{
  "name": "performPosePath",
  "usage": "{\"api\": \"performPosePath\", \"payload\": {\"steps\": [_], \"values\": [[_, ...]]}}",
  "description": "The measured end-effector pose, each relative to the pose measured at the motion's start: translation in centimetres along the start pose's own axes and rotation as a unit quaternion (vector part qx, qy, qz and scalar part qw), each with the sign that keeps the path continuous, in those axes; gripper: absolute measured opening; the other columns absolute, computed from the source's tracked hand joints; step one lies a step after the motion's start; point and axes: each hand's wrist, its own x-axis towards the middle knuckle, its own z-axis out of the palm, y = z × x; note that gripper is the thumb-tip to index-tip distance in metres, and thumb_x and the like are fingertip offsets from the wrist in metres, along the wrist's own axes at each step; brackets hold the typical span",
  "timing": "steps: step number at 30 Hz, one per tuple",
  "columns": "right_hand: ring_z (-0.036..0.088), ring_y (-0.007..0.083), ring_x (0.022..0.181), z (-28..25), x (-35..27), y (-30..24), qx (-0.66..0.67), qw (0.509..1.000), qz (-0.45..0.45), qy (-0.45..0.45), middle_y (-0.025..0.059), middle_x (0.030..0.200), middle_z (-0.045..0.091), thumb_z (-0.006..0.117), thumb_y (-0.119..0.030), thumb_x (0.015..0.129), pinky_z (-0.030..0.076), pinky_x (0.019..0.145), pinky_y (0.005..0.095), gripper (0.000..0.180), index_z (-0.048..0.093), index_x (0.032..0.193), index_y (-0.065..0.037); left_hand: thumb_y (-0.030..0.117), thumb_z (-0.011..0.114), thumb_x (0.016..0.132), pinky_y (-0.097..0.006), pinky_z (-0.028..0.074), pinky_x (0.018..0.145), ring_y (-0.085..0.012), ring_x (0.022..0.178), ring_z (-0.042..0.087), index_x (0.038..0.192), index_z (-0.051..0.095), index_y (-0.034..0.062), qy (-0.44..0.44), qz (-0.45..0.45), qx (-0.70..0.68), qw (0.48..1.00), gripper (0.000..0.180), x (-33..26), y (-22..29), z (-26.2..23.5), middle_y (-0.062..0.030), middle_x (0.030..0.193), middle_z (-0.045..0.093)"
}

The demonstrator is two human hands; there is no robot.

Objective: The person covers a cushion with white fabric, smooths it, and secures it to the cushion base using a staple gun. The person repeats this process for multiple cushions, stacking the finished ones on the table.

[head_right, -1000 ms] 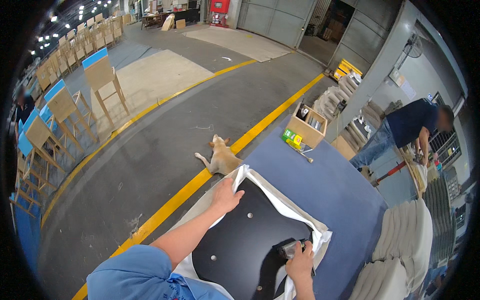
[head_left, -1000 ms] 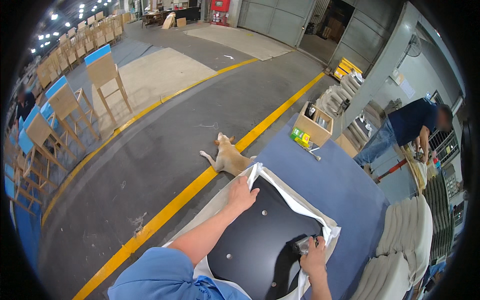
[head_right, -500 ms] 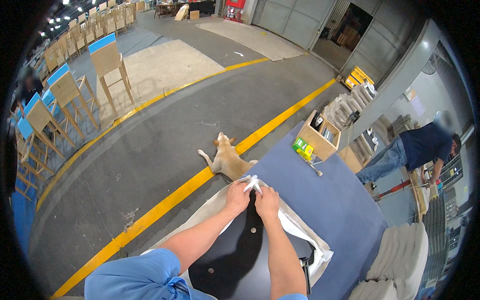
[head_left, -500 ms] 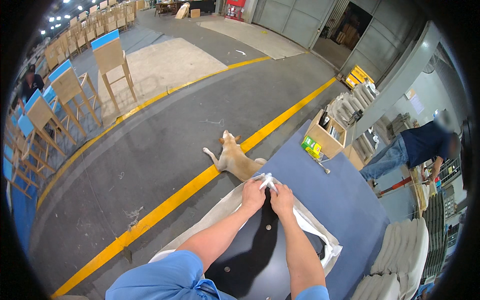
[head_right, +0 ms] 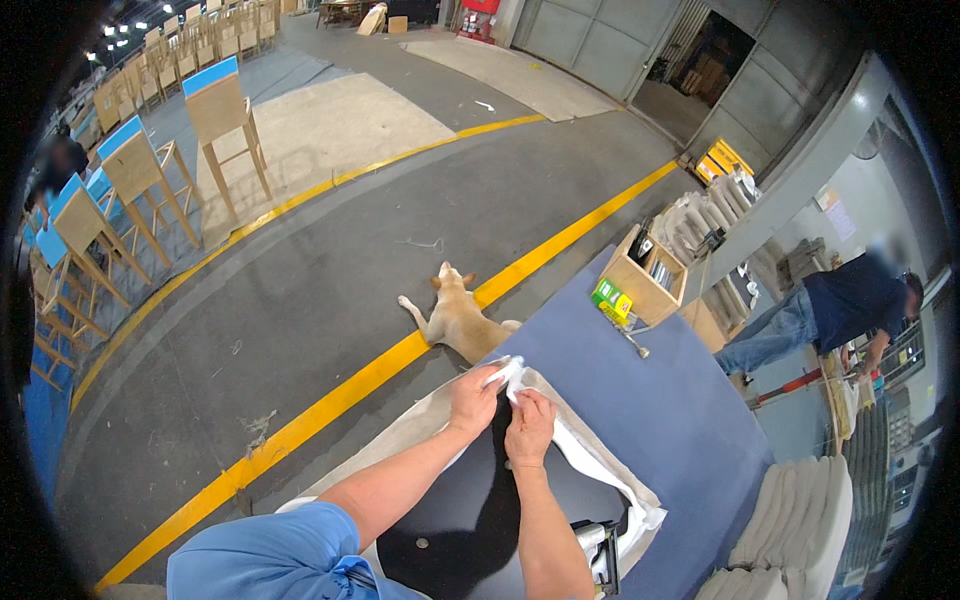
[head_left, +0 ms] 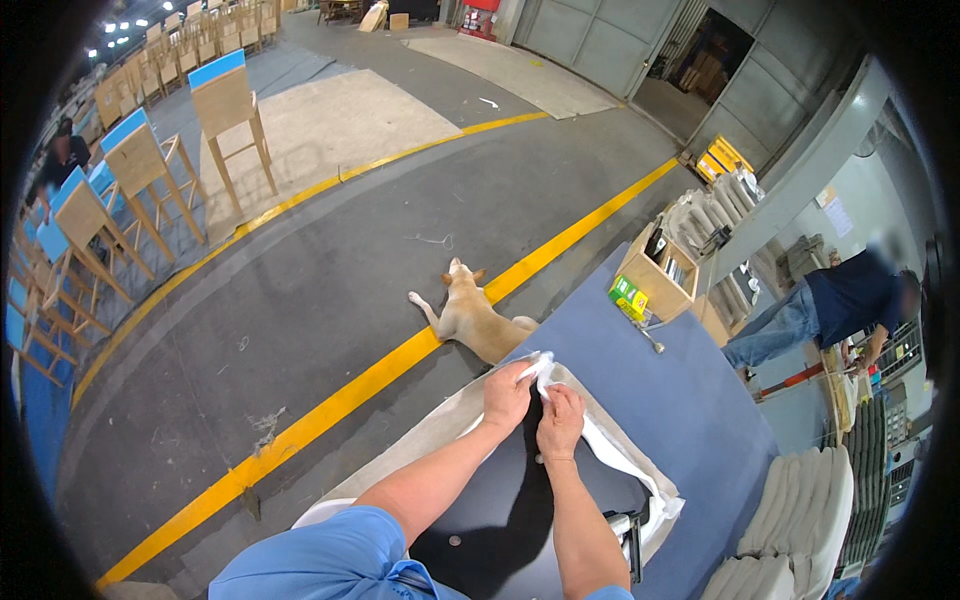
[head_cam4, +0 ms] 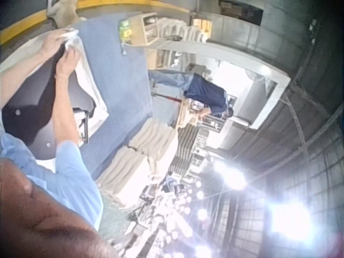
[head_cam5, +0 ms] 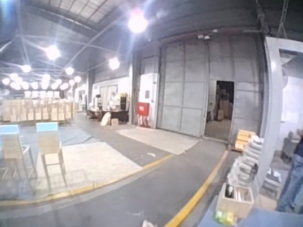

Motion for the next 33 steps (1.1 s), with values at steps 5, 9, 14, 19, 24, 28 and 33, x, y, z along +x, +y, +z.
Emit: {"api": "performPosePath", "payload": {"steps": [5, 9, 14, 19, 24, 28, 33], "values": [[0.061, 0.0372, 0.117, -1.2, -1.0, -1.0, -0.065, 0.991, -0.01, -0.113, 0.0106, 0.123, 0.069, 0.068, -0.005, 0.088, 0.046, 0.106, 0.0508, 0.024, 0.074, 0.112, -0.003, 0.004, 0.07, 0.086, -0.041, 0.059, 0.087, -0.0323, 0.095, 0.074, 0.104, 0.079, 0.0071, -0.07, 0.107, 0.072, 0.989, 0.021, -0.9, 0.1, 0.2, -0.0154, 0.106, 0.078], [0.055, 0.0379, 0.136, -4.4, -4.2, -1.9, -0.074, 0.985, -0.022, -0.152, 0.013, 0.134, 0.067, 0.067, -0.009, 0.093, 0.04, 0.117, 0.0513, 0.026, 0.074, 0.117, -0.003, 0.005, 0.062, 0.089, -0.042, 0.056, 0.094, -0.0339, 0.108, 0.07, 0.102, 0.077, 0.0045, -0.172, 0.184, 0.177, 0.951, 0.02, -1.8, 0.3, 0.1, -0.0152, 0.108, 0.077], [0.064, 0.0377, 0.107, -15.8, -11.2, -3.9, -0.072, 0.992, 0.105, -0.022, 0.0164, 0.11, 0.069, 0.075, -0.009, 0.088, 0.05, 0.097, 0.0461, 0.011, 0.074, 0.099, -0.008, 0.004, 0.057, 0.093, -0.042, 0.043, 0.118, -0.0325, 0.138, 0.054, 0.126, 0.07, 0.0032, -0.277, 0.201, 0.287, 0.895, 0.036, -2.5, -0.1, -1.5, -0.015, 0.145, 0.063], [0.055, 0.043, 0.105, -24.0, -20.5, -4.4, -0.233, 0.937, 0.248, -0.081, 0.0216, 0.104, 0.057, 0.087, -0.012, 0.077, 0.044, 0.093, 0.0527, 0.037, 0.056, 0.096, -0.004, 0.012, 0.059, 0.097, -0.05, 0.034, 0.125, -0.0343, 0.152, 0.039, 0.144, 0.06, 0.0053, -0.321, 0.175, 0.365, 0.856, 0.048, -4.4, 1.6, -2.3, -0.0124, 0.162, 0.046], [0.055, 0.0447, 0.101, -23.9, -20.7, -2.9, -0.22, 0.921, 0.296, -0.122, 0.0214, 0.101, 0.056, 0.092, -0.016, 0.072, 0.044, 0.093, 0.0524, 0.052, 0.052, 0.102, -0.003, 0.024, 0.061, 0.1, -0.051, 0.039, 0.12, -0.0364, 0.145, 0.045, 0.147, 0.057, 0.0093, -0.282, 0.184, 0.366, 0.867, 0.049, -5.1, 3.0, -3.4, -0.0108, 0.157, 0.05], [0.065, 0.0511, 0.099, -23.8, -18.5, -1.4, -0.164, 0.91, 0.363, -0.118, 0.0271, 0.1, 0.067, 0.087, -0.011, 0.071, 0.05, 0.089, 0.0547, 0.058, 0.051, 0.115, -0.004, 0.037, 0.057, 0.104, -0.055, 0.04, 0.116, -0.0348, 0.147, 0.042, 0.153, 0.049, 0.0118, -0.309, 0.14, 0.38, 0.861, 0.055, -5.2, 3.9, -3.8, -0.0086, 0.161, 0.044], [0.074, 0.0387, 0.087, -24.9, -12.0, -0.1, -0.125, 0.952, 0.251, -0.124, 0.0233, 0.104, 0.076, 0.09, -0.023, 0.076, 0.057, 0.08, 0.0473, 0.067, 0.061, 0.131, 0.002, 0.039, 0.062, 0.101, -0.054, 0.044, 0.111, -0.0345, 0.14, 0.047, 0.151, 0.051, 0.0148, -0.285, 0.162, 0.371, 0.869, 0.057, -5.4, 4.5, -3.3, -0.008, 0.156, 0.049]]}}
